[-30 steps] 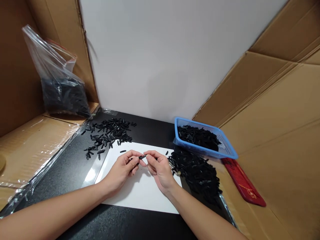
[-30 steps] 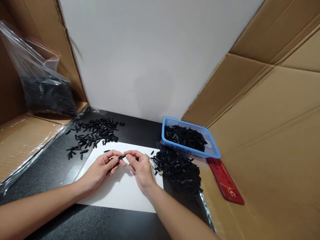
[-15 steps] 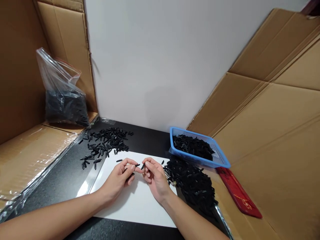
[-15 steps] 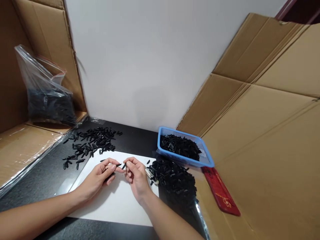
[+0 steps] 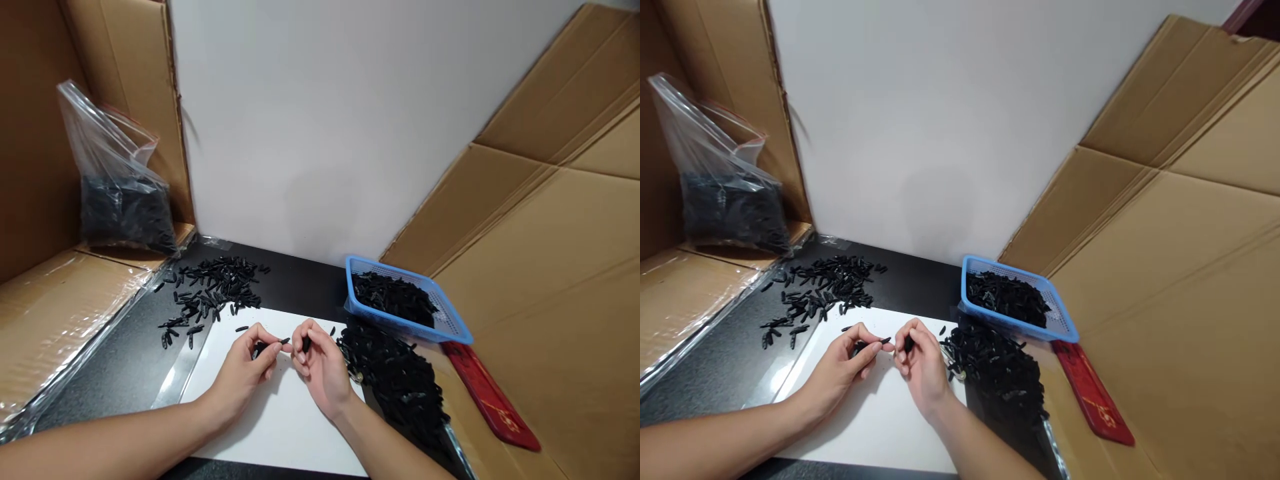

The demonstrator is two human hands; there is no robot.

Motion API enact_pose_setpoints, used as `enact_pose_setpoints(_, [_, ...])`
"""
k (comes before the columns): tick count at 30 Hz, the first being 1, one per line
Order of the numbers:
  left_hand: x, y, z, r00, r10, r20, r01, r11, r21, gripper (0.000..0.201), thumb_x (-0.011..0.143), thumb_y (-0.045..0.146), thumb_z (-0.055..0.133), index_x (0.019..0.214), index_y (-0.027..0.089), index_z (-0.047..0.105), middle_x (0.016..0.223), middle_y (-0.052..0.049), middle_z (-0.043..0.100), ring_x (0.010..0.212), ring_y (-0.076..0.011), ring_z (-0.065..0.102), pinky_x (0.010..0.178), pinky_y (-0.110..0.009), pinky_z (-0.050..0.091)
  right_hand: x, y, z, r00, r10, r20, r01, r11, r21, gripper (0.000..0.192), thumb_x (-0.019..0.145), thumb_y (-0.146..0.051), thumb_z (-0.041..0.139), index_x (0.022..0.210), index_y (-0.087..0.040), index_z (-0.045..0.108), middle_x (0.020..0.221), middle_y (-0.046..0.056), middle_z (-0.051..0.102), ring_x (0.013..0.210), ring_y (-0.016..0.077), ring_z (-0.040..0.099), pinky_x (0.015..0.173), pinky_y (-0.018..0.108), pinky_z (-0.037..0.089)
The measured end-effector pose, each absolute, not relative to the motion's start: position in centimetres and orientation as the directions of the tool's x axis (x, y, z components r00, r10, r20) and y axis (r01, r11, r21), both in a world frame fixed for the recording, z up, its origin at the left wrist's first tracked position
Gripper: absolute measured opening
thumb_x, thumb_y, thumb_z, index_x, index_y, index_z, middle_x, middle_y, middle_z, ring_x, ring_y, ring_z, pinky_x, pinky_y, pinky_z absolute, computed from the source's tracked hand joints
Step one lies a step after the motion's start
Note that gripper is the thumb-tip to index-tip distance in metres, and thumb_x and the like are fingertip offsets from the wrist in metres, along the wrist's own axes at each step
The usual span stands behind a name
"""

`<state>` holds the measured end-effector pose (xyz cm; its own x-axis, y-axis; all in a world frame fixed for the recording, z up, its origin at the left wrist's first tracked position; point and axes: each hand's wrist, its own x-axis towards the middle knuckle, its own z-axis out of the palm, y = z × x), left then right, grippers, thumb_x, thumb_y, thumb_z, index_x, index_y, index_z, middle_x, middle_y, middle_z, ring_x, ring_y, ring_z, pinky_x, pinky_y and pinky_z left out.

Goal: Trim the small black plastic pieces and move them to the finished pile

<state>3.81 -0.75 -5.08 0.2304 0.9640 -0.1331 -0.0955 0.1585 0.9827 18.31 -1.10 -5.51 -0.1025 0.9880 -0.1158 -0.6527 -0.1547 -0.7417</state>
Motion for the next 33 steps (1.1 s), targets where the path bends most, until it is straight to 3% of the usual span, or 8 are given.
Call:
enact_pose_setpoints(4, [3.7, -1.0, -5.0, 0.233, 0.965, -0.121, -0.107, 0.149, 0.983, 0.023, 0.081, 0.039, 0.064, 0.075, 0.020, 0.053, 0.045, 0.010, 0.043, 0.047, -0.0089, 0.035, 0.051, -0.022, 0.028, 18.0, -1.2, -5.5, -0.113, 0.987, -0.115, -0.606, -0.160, -0.779, 0.034, 0.082, -0.044, 0.064, 0.065, -0.018, 0.051, 0.052, -0.005, 0.048, 0.039, 0.0044, 0.024, 0.036, 0.017, 0.013])
enact_pose_setpoints(9, [3.6, -1.0, -4.9, 0.236, 0.963, -0.129, -0.117, 0.160, 0.980, 0.022, 0.080, 0.039, 0.064, 0.076, 0.019, 0.054, 0.048, 0.009, 0.045, 0.047, -0.0087, 0.034, 0.048, -0.021, 0.023, 17.6, -1.2, -5.8, -0.097, 0.985, -0.142, -0.485, -0.171, -0.858, 0.034, 0.068, -0.043, 0.080, 0.078, -0.017, 0.061, 0.052, -0.007, 0.050, 0.038, 0.0020, 0.021, 0.036, 0.017, 0.009])
enact_pose_setpoints(12, [3.7, -1.0, -4.7, 0.263, 0.956, -0.132, -0.133, 0.172, 0.976, 0.025, 0.082, 0.041, 0.063, 0.075, 0.019, 0.054, 0.049, 0.008, 0.047, 0.047, -0.0086, 0.034, 0.047, -0.022, 0.022, 17.5, -1.3, -5.7, -0.081, 0.987, -0.136, -0.449, -0.158, -0.880, 0.032, 0.066, -0.040, 0.081, 0.070, -0.016, 0.061, 0.053, -0.007, 0.052, 0.037, 0.0009, 0.022, 0.036, 0.018, 0.011])
enact_pose_setpoints(15, [3.9, -1.3, -4.3, 0.305, 0.937, -0.170, -0.193, 0.236, 0.952, 0.028, 0.087, 0.046, 0.054, 0.078, 0.019, 0.054, 0.064, 0.003, 0.059, 0.049, -0.0080, 0.036, 0.047, -0.022, 0.022, 17.5, -1.4, -5.7, -0.062, 0.989, -0.133, -0.457, -0.146, -0.877, 0.032, 0.067, -0.040, 0.081, 0.065, -0.015, 0.060, 0.046, -0.010, 0.040, 0.038, 0.0015, 0.020, 0.038, 0.018, 0.012])
enact_pose_setpoints(18, [3.9, -1.5, -4.0, 0.345, 0.910, -0.228, -0.259, 0.326, 0.909, 0.016, 0.086, 0.036, 0.056, 0.086, 0.020, 0.056, 0.075, 0.002, 0.062, 0.055, -0.0085, 0.040, 0.051, -0.021, 0.025, 17.6, -1.4, -5.7, -0.058, 0.989, -0.137, -0.477, -0.148, -0.867, 0.030, 0.067, -0.039, 0.080, 0.069, -0.015, 0.063, 0.046, -0.009, 0.041, 0.039, 0.0015, 0.021, 0.039, 0.019, 0.012])
enact_pose_setpoints(21, [3.8, -1.5, -4.2, 0.370, 0.898, -0.236, -0.260, 0.344, 0.902, 0.013, 0.077, 0.025, 0.065, 0.086, 0.020, 0.058, 0.070, 0.004, 0.057, 0.061, -0.0096, 0.043, 0.056, -0.021, 0.030, 17.7, -1.3, -5.7, -0.060, 0.988, -0.145, -0.494, -0.156, -0.855, 0.031, 0.066, -0.040, 0.081, 0.076, -0.015, 0.067, 0.050, -0.007, 0.048, 0.039, 0.0011, 0.021, 0.039, 0.019, 0.010])
enact_pose_setpoints(27, [3.9, -1.3, -4.8, 0.346, 0.913, -0.214, -0.234, 0.305, 0.923, 0.024, 0.074, 0.035, 0.071, 0.088, 0.019, 0.060, 0.062, 0.004, 0.056, 0.057, -0.0106, 0.043, 0.054, -0.022, 0.028, 17.9, -1.2, -5.8, -0.066, 0.988, -0.140, -0.529, -0.154, -0.835, 0.029, 0.068, -0.038, 0.081, 0.079, -0.015, 0.067, 0.047, -0.011, 0.035, 0.039, 0.0018, 0.018, 0.039, 0.019, 0.010])
enact_pose_setpoints(33, [4.0, -1.1, -4.7, 0.303, 0.932, -0.196, -0.222, 0.269, 0.937, 0.025, 0.078, 0.040, 0.068, 0.081, 0.019, 0.055, 0.063, 0.002, 0.063, 0.049, -0.0081, 0.039, 0.051, -0.022, 0.027, 18.4, -1.1, -5.4, -0.129, 0.986, -0.103, -0.614, -0.161, -0.773, 0.030, 0.080, -0.041, 0.068, 0.068, -0.017, 0.056, 0.061, -0.003, 0.053, 0.042, 0.0043, 0.028, 0.038, 0.019, 0.012])
